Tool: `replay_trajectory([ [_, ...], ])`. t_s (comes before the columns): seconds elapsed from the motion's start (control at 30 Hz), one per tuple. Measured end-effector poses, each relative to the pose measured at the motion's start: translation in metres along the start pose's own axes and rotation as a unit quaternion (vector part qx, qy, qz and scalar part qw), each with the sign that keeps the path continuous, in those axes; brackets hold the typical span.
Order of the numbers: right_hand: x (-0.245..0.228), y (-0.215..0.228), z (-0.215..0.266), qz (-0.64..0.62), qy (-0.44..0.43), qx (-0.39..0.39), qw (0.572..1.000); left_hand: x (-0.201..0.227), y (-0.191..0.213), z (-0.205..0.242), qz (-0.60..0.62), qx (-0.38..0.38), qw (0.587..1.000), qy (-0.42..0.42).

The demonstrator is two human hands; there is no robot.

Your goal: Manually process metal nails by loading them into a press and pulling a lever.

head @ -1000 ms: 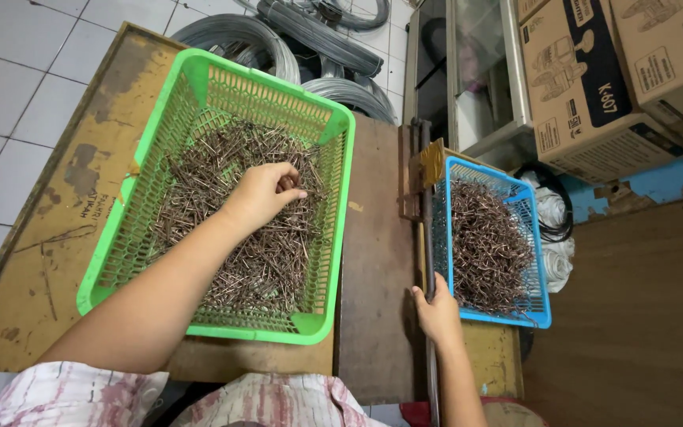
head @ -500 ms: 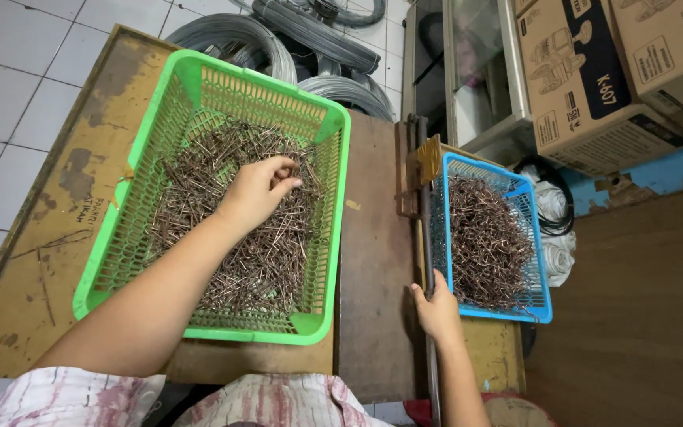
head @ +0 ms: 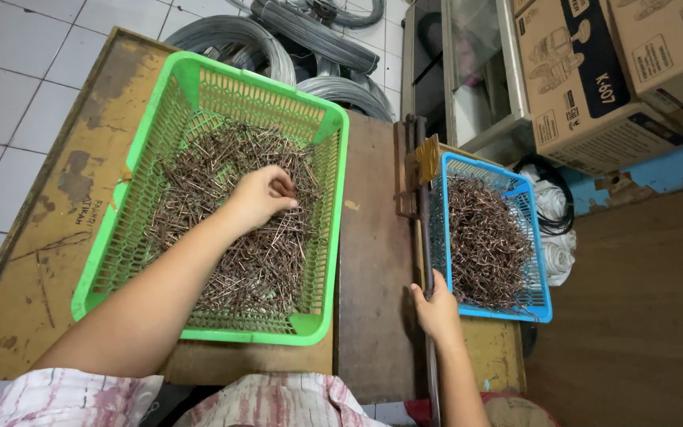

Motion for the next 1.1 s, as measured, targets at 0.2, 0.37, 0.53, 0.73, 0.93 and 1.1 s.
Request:
replay_trajectory([
  [0.2,-0.006,0.006,0.011,-0.002,0.001,0.002,1.000,-0.004,0.006,0.004,0.036,0.044,0.996,0.061],
  [0.37,-0.008,0.006,0.010,-0.008,0.006,0.002,1.000,0.024,0.003,0.013,0.085,0.044,0.995,0.032],
  [0.53,0.001,0.002,0.005,0.012,-0.002,0.005,1.000,0.019,0.011,0.002,-0.080,0.012,0.997,-0.002],
  [0.73,-0.049,0.031,0.072,0.028,0.003,-0.007,1.000,0.007,-0.009,-0.014,-0.153,-0.022,0.988,-0.030],
  [0.93,-0.049,0.031,0.070,0.060,0.025,-0.003,0.998,0.007,-0.049,-0.055,-0.304,-0.107,0.936,-0.145],
  [1.1,-0.048,0.024,0.064,0.044,0.069,-0.024,0.996,0.024,-0.094,-0.094,-0.366,-0.138,0.896,-0.208],
])
Point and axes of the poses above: each hand's wrist, its own z-axis away from the middle knuckle, its own y-axis out of the back of the hand, x = y × z, the point moved 10 cm from there along -z, towards the middle knuckle, and after that the axes turned 15 degrees about -y, right-handed, at the moved point
